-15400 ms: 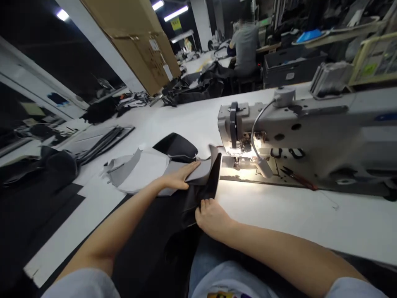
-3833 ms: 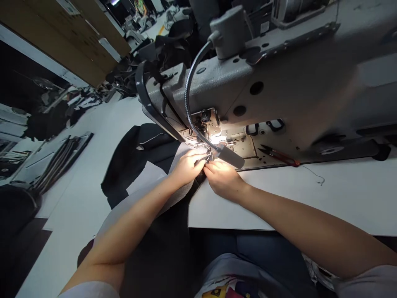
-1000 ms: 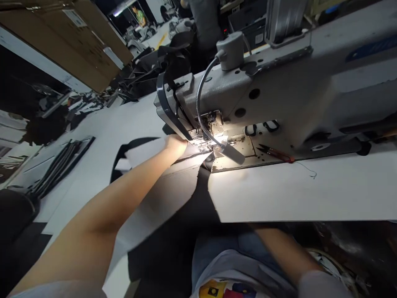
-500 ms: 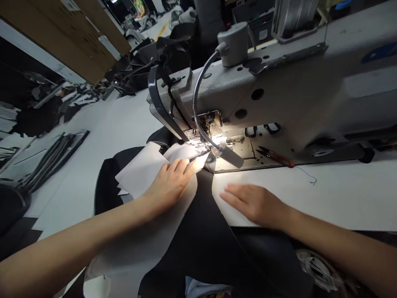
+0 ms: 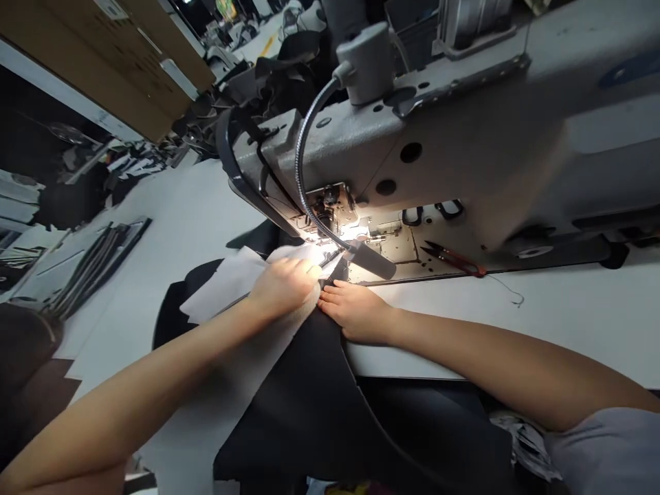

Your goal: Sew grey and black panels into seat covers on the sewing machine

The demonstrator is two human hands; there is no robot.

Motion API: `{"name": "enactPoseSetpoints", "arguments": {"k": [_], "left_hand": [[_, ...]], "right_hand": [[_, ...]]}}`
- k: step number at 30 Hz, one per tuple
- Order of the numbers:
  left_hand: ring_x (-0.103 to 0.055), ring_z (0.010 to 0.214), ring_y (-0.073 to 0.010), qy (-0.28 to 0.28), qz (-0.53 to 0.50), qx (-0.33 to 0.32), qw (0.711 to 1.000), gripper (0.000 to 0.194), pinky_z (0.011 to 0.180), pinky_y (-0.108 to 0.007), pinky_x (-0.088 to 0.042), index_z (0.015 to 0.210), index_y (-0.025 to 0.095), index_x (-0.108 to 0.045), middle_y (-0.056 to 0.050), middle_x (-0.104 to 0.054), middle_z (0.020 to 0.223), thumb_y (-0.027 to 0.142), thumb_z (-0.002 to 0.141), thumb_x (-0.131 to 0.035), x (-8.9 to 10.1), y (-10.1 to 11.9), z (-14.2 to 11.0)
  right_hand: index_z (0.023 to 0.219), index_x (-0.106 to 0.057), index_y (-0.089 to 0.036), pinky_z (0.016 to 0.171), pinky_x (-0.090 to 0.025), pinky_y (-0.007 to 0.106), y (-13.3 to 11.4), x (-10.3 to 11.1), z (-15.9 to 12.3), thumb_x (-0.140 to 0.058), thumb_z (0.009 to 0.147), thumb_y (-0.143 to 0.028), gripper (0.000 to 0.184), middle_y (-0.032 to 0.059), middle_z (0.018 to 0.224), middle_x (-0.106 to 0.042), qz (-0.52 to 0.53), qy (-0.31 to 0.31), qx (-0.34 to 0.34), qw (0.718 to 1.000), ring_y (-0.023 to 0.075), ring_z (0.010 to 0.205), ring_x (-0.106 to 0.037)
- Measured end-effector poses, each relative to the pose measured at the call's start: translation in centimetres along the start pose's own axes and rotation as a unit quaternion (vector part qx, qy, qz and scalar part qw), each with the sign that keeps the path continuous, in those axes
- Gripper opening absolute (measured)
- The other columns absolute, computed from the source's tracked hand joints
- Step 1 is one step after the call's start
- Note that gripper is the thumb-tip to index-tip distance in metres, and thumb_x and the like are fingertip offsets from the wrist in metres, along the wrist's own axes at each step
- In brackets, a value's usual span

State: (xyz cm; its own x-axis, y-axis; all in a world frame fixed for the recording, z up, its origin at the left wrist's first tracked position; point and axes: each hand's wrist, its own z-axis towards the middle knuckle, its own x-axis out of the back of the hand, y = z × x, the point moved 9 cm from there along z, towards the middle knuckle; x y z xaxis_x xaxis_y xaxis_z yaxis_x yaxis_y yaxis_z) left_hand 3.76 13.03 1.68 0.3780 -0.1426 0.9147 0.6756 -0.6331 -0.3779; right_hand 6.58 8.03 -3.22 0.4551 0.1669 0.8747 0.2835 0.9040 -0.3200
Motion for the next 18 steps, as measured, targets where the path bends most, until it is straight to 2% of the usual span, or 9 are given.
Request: {"name": "enactPoseSetpoints", "arguments": {"k": [3,5,7,11,14,18], "left_hand": [[-0.065,0.081,-0.0226,-0.024,-0.106,0.002,0.994,0.025,0.065,-0.03,-0.046,0.101,0.013,-0.068,-0.01,-0.07,0.092,0.014,0.084,-0.05,-2.7,0.1,0.1],[-0.066,0.087,-0.0218,-0.022,-0.166,0.03,0.985,0.031,0.07,-0.03,-0.049,0.115,0.017,-0.066,-0.008,-0.071,0.102,0.022,0.09,-0.049,-3.5,-0.4,0.1],[-0.067,0.087,-0.0219,-0.037,-0.191,0.058,0.979,0.033,0.07,-0.03,-0.049,0.12,0.022,-0.065,-0.005,-0.072,0.104,0.027,0.094,-0.046,-4.0,-0.8,0.1],[-0.067,0.082,-0.0227,-0.059,-0.158,0.089,0.982,0.034,0.065,-0.03,-0.048,0.123,0.028,-0.064,-0.004,-0.072,0.097,0.026,0.094,-0.048,-4.3,-0.8,0.0],[-0.066,0.087,-0.0227,-0.008,-0.093,0.076,0.993,0.034,0.066,-0.029,-0.048,0.125,0.026,-0.063,-0.007,-0.07,0.101,0.023,0.094,-0.049,-3.5,0.0,-0.1],[-0.062,0.098,-0.0231,0.072,-0.006,0.035,0.997,0.035,0.073,-0.03,-0.049,0.126,0.019,-0.061,-0.011,-0.059,0.132,0.019,0.096,-0.043,-2.5,1.1,-0.4]], "right_hand": [[0.112,-0.066,-0.001,0.107,-0.045,0.045,-1.4,0.3,-0.5,-0.05,0.083,-0.011,0.035,0.02,0.112,-0.069,-0.136,0.042,0.017,0.99,0.028,0.113,-0.062],[0.106,-0.067,-0.002,0.102,-0.049,0.042,-2.0,0.8,-0.7,-0.042,0.088,-0.008,0.031,0.0195,0.107,-0.07,-0.223,0.081,-0.001,0.971,0.0263,0.104,-0.066],[0.107,-0.067,0.0,0.097,-0.053,0.04,-2.5,1.3,-0.9,-0.04,0.09,-0.007,0.032,0.0212,0.109,-0.069,-0.272,0.109,-0.015,0.956,0.0265,0.102,-0.067],[0.109,-0.065,0.002,0.091,-0.056,0.038,-3.1,1.9,-1.2,-0.04,0.091,-0.005,0.032,0.023,0.11,-0.069,-0.297,0.131,-0.009,0.946,0.0279,0.103,-0.067],[0.108,-0.066,0.003,0.09,-0.057,0.038,-3.1,1.7,-1.4,-0.041,0.091,-0.005,0.031,0.0235,0.107,-0.069,-0.303,0.137,-0.001,0.943,0.0285,0.102,-0.068],[0.11,-0.066,0.002,0.092,-0.056,0.038,-3.0,1.3,-1.4,-0.04,0.093,-0.006,0.032,0.0225,0.11,-0.069,-0.302,0.14,0.004,0.943,0.0278,0.104,-0.067]]}}
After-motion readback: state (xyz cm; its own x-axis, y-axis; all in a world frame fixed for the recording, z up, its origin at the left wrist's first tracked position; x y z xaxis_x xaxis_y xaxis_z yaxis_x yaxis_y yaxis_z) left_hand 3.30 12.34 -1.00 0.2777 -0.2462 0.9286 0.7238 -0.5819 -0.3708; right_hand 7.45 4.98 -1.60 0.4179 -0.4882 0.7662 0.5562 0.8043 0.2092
